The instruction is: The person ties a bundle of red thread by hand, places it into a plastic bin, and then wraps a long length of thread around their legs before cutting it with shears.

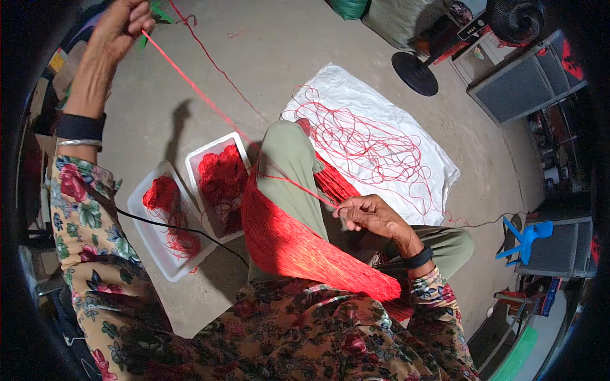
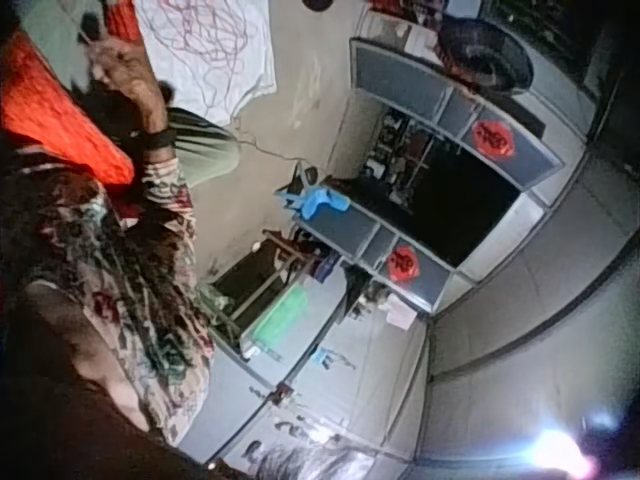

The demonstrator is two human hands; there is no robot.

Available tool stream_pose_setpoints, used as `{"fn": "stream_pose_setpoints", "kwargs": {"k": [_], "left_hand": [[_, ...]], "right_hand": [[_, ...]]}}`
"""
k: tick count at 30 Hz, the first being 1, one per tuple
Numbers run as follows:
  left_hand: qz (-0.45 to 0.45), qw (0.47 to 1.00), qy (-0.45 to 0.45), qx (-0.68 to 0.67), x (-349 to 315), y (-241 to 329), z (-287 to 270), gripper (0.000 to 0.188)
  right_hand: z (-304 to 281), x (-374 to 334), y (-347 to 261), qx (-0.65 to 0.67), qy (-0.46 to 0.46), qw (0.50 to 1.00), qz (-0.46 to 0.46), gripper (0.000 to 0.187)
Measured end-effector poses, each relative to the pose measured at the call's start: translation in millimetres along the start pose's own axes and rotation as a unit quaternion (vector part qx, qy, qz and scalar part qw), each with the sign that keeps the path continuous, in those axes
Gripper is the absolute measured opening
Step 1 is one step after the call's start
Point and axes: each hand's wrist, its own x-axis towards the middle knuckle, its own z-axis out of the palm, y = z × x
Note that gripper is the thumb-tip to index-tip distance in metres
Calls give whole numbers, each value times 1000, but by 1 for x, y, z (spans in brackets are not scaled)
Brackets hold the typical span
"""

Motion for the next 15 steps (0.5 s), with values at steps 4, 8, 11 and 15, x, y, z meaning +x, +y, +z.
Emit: {"fn": "stream_pose_setpoints", "kwargs": {"k": [4,8,11,15], "left_hand": [[-25,994,-40,-98,10,15,-11,23],[-4,997,-41,-64,4,21,-19,24],[-28,995,-37,-93,7,16,-19,22],[4,994,62,-85,8,14,-13,28]], "right_hand": [[1,8,-4,-112,123,986,-12,22],[21,40,-39,-262,187,927,-191,24],[51,64,-61,-178,165,944,-221,22],[68,89,-72,-302,95,903,-292,23]]}}
